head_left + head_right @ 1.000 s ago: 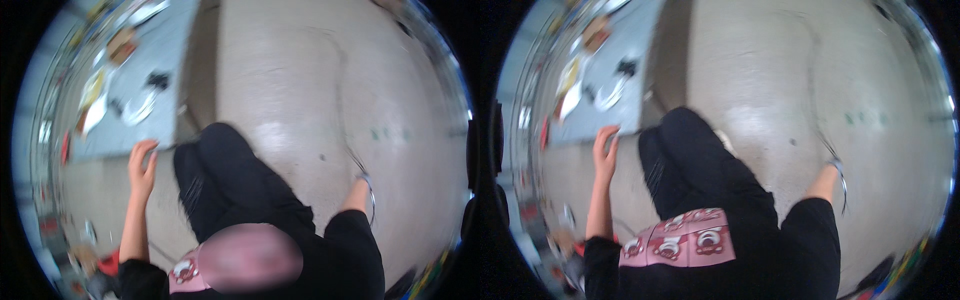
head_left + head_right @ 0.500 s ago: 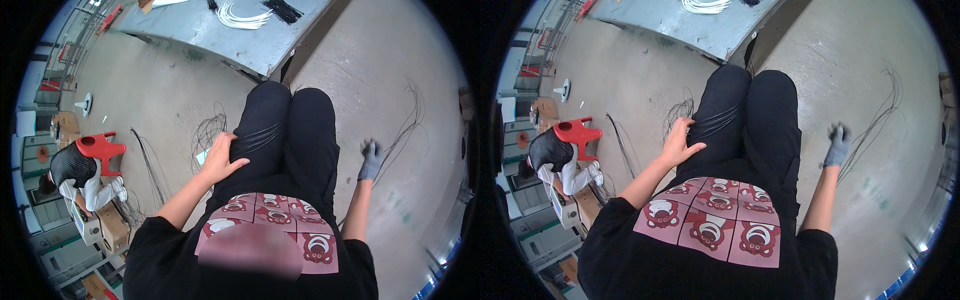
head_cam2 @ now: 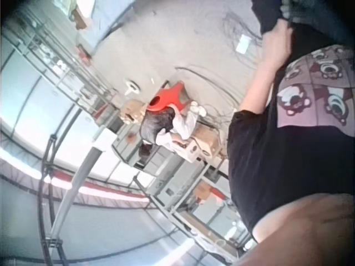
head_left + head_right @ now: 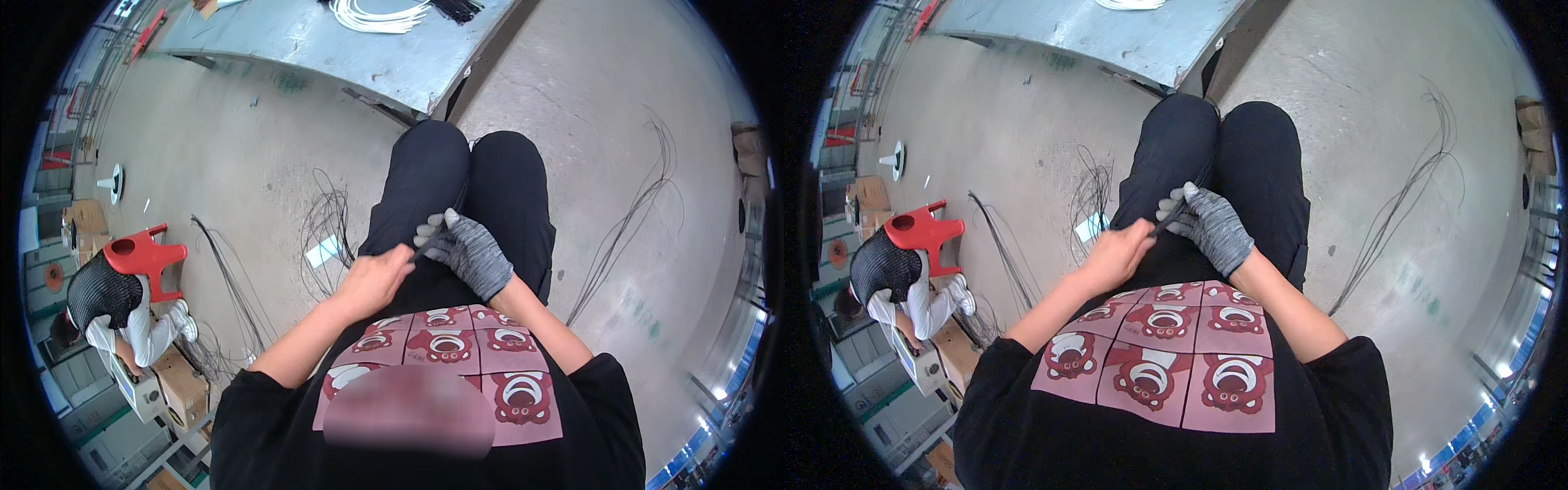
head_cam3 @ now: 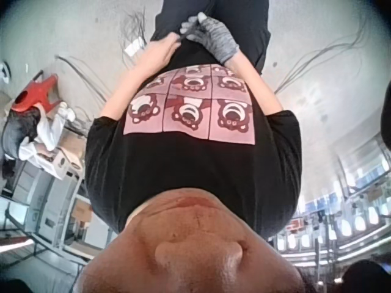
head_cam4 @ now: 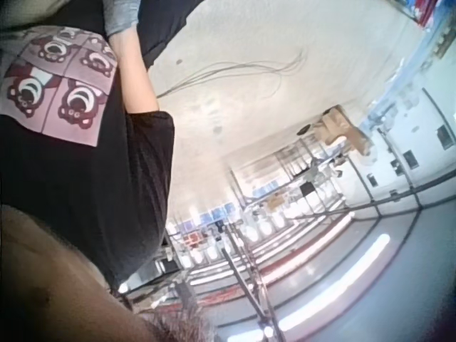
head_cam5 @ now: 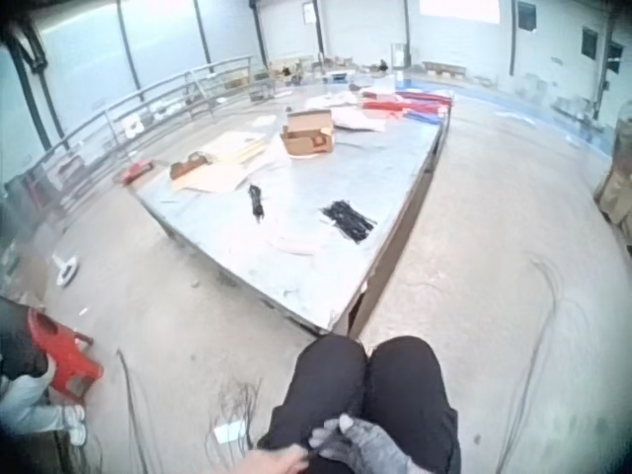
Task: The person sits on the floor and repeatedly inserts black wires into white plastic sleeves. They handle the wires and sleeves by hand, pulling the wires through the sleeves and occasionally gathering the wires into a bundle.
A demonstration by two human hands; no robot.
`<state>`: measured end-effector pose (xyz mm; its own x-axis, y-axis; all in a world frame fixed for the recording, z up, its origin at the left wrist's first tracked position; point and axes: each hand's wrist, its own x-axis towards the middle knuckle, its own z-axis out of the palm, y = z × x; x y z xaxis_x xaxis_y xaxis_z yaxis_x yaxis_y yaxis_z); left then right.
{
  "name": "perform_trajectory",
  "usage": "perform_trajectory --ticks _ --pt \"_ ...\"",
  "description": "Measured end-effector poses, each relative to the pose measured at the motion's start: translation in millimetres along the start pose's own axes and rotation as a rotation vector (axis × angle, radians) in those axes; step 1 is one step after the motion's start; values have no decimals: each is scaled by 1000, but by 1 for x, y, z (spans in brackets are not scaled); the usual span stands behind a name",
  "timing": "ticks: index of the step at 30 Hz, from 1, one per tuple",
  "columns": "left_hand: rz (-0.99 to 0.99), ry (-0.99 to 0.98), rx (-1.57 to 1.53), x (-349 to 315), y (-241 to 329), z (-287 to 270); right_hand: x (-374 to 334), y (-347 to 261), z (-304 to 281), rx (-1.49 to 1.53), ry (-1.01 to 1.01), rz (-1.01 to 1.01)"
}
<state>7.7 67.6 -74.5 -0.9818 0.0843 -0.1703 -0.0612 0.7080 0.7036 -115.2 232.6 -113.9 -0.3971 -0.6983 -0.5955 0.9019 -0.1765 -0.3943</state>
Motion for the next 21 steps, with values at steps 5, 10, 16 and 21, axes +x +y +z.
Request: perform_trajectory --ticks 5,10,16,21 --pt "-52 -98 -43 -19 -4 -2 23 -24 -1 365 -100 -227" --pt "47 93 -253 5 1 -36 2 -33 33 -101 -89 -383" --pt "-144 205 -960 102 47 -32 -6 -12 40 -549 77 -621" --pt "-131 327 -1041 108 58 -12 -16 -24 20 -871 35 -629"
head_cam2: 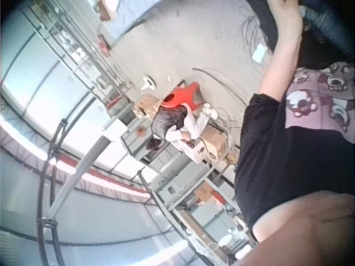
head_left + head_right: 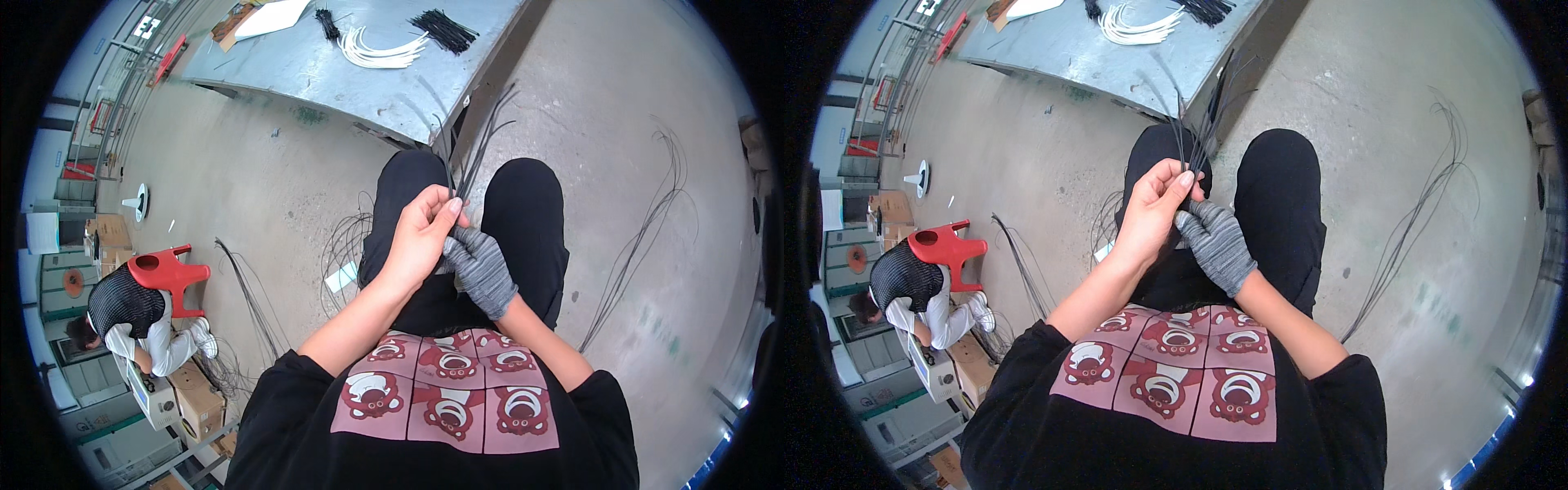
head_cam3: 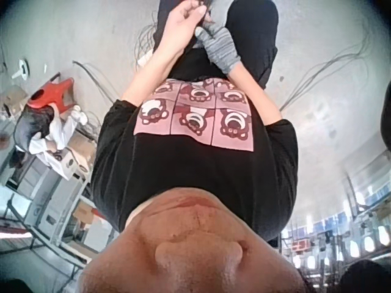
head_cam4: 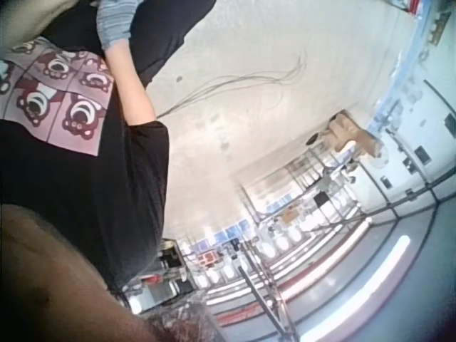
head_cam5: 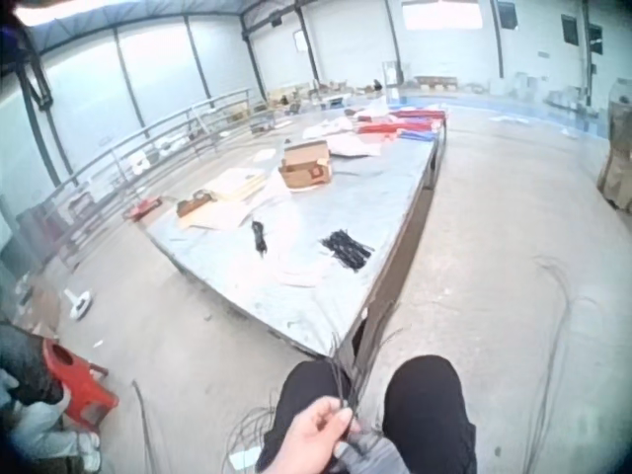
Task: The person sits on the floor and repeatedly inserts black wires into white plastic sleeves. They handle the wires and sleeves by hand, pulling the wires through the sleeves and occasionally gathering the wires into a bundle.
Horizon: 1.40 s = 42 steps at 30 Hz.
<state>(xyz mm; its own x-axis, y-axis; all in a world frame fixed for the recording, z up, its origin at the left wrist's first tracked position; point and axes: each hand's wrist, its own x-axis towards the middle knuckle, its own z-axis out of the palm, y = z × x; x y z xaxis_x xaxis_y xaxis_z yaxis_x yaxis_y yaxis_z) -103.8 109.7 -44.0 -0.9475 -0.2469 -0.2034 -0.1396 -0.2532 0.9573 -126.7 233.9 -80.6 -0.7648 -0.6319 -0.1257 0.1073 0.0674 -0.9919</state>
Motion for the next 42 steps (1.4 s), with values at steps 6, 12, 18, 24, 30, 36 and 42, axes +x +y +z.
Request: perform_trajectory --ticks 6,12,18,24,30,36,42 --pt "6 87 0 -8 10 7 16 -34 -40 211 141 96" --pt "17 67 41 -11 7 11 33 -39 -26 386 148 86" --pt "32 111 -16 -12 8 12 34 -39 -23 349 183 90" --pt "17 116 -8 -13 8 13 32 -39 -23 353 194 85" --pt "27 119 -38 -12 8 13 32 -43 -23 339 197 92" --pt "28 120 -59 -12 11 14 31 -45 -22 364 200 92" --pt "53 118 -36 -11 9 12 30 -47 -23 397 188 108"
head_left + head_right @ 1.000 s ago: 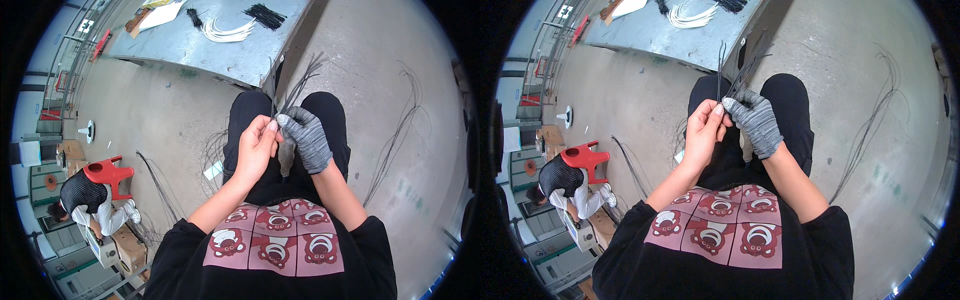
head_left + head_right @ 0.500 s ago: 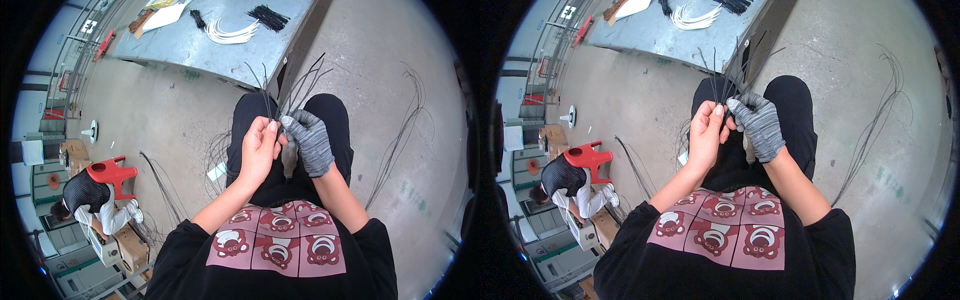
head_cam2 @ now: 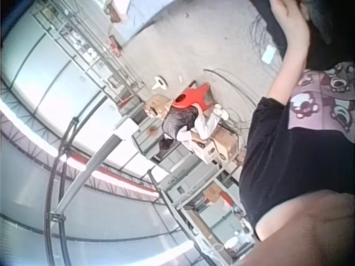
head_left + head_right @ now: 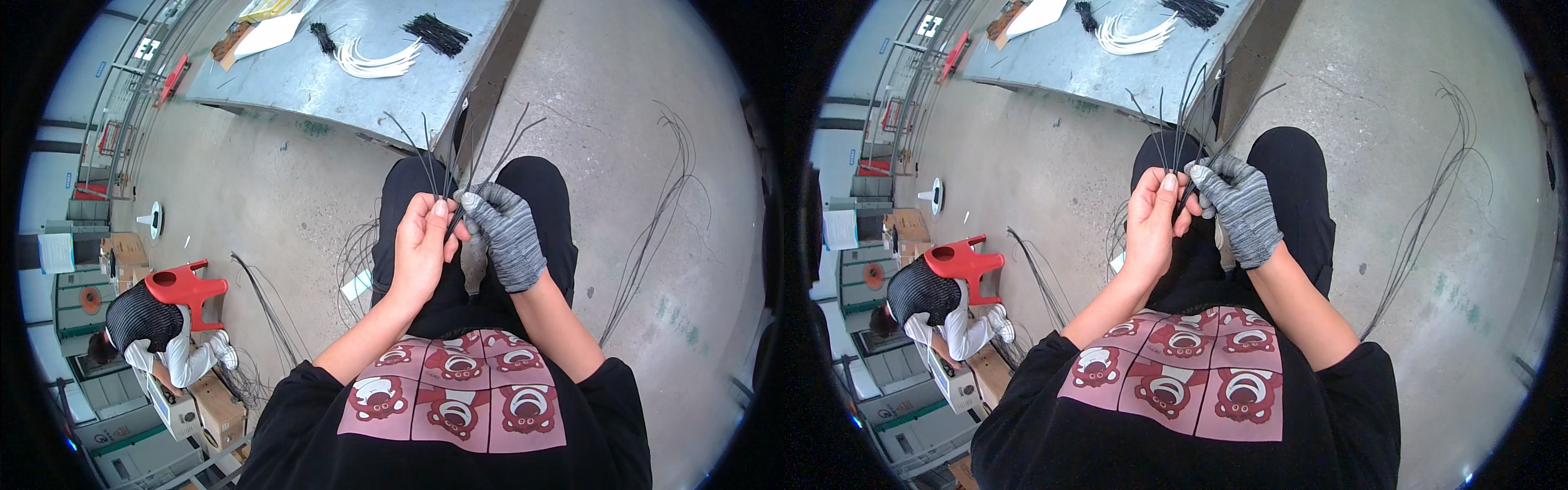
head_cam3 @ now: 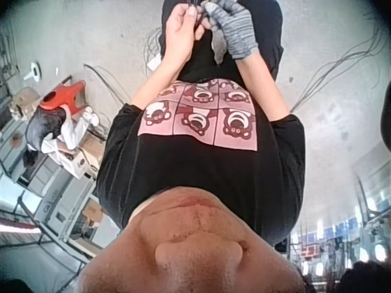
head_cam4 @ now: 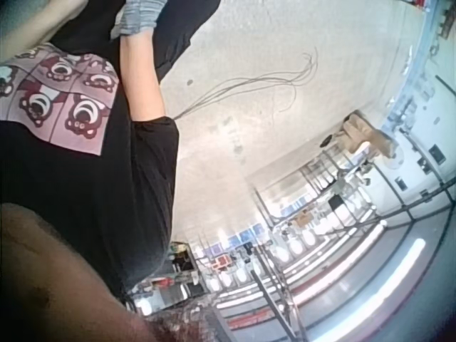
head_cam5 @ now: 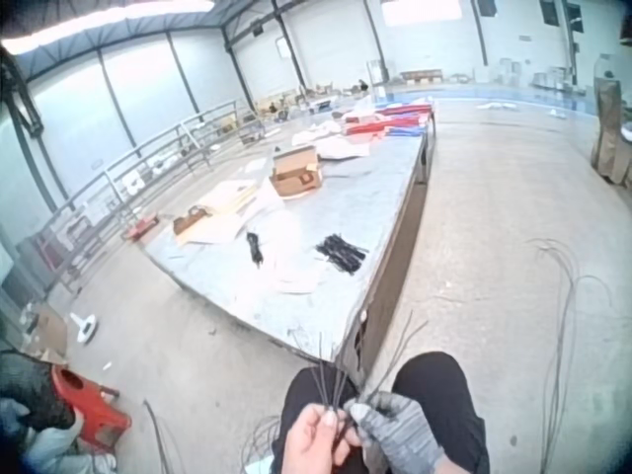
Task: The person sits on the floor and repeatedly inserts black wires into white plastic sleeves. They handle the wires and sleeves by hand, pulling the wires through the sleeves and occasionally gathering the wires into a bundle.
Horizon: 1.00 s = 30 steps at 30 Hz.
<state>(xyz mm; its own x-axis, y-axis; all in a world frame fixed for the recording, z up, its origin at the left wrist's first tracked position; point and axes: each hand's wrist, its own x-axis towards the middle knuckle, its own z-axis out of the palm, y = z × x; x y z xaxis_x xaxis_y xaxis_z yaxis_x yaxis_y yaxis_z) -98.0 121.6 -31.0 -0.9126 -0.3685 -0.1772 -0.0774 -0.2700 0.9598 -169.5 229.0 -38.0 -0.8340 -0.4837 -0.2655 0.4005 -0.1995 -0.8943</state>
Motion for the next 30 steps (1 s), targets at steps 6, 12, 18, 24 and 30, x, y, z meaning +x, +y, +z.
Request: perform_trajectory --ticks 6,12,18,24,30 --pt "-2 -9 30 1 -3 2 1 -2 -2 -58 -9 -18" --pt "-7 -20 18 2 -4 1 0 -2 0 -59 9 -30" --pt "-3 15 69 4 -2 3 0 1 -3 37 -31 3" --pt "66 23 266 10 -9 -1 10 2 -14 149 -103 46" --pt "100 28 245 18 -7 -12 36 10 -34 213 -127 103"
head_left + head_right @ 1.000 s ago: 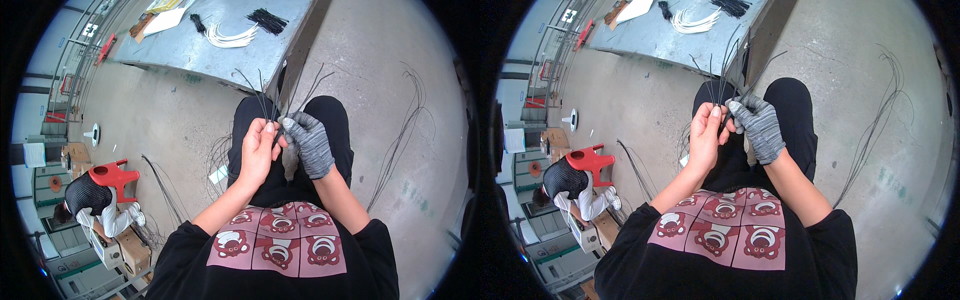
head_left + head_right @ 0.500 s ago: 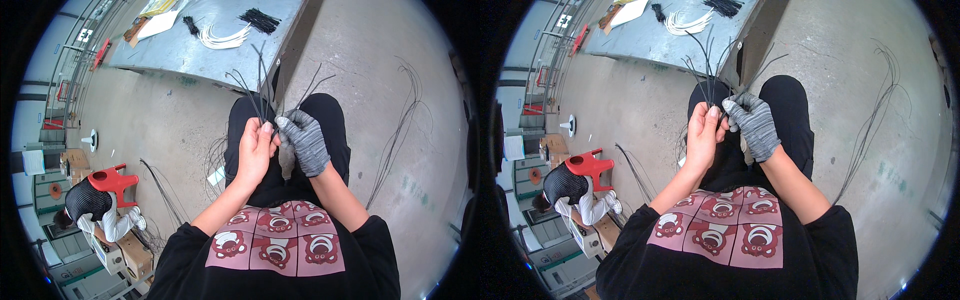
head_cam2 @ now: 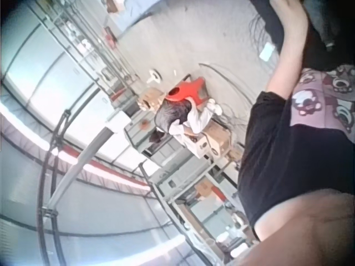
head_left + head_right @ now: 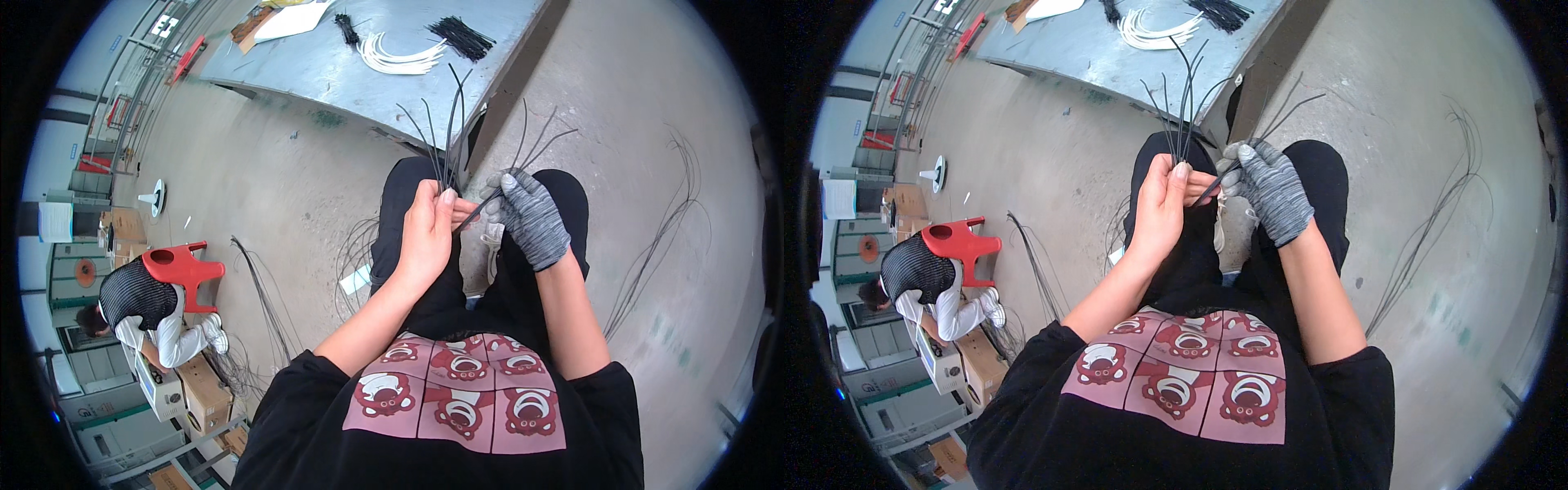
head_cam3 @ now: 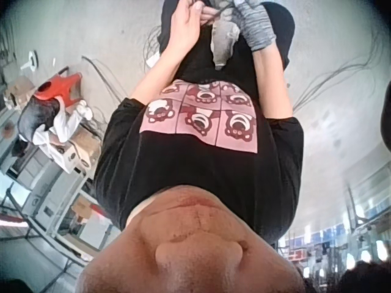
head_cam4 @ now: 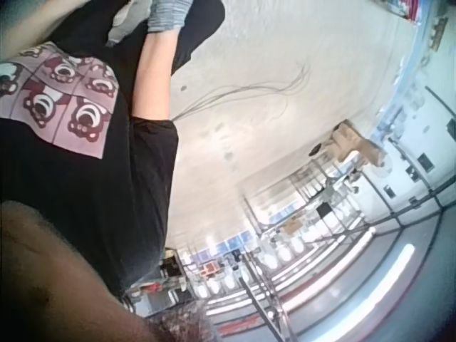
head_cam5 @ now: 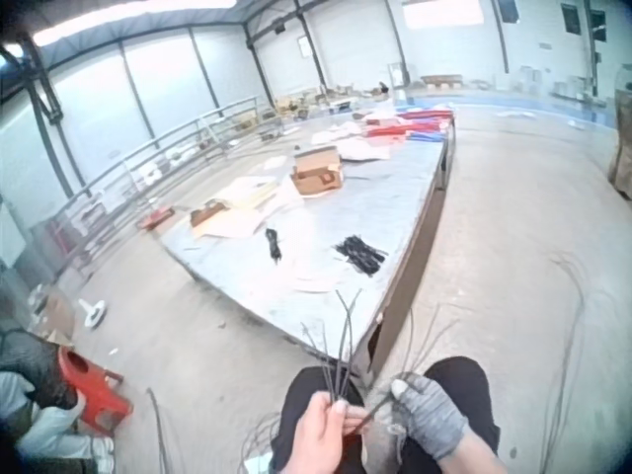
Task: The person sits on the floor and repeatedly inserts black wires into white plastic sleeves. They handle the wires and sleeves by hand, pulling the wires through the sleeves and occasionally gathering the wires into a bundle.
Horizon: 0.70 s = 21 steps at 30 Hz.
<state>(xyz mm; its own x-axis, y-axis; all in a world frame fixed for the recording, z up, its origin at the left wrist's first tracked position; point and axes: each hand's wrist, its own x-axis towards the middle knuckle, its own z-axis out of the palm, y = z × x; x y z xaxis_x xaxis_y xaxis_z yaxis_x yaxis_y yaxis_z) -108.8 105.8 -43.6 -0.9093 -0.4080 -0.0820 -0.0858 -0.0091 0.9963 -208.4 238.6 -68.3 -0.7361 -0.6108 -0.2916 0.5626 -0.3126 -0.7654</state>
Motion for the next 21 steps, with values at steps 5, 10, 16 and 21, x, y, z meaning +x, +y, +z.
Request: perform_trajectory --ticks 5,10,16,21 --pt "211 105 177 3 -5 -8 15 21 -12 -1 136 123" --pt "34 60 111 -1 2 -10 49 63 -36 60 268 199" --pt "75 112 112 -1 -22 -8 86 58 -44 8 263 214" --pt "123 143 169 -2 -32 -2 116 9 -71 -260 101 298"
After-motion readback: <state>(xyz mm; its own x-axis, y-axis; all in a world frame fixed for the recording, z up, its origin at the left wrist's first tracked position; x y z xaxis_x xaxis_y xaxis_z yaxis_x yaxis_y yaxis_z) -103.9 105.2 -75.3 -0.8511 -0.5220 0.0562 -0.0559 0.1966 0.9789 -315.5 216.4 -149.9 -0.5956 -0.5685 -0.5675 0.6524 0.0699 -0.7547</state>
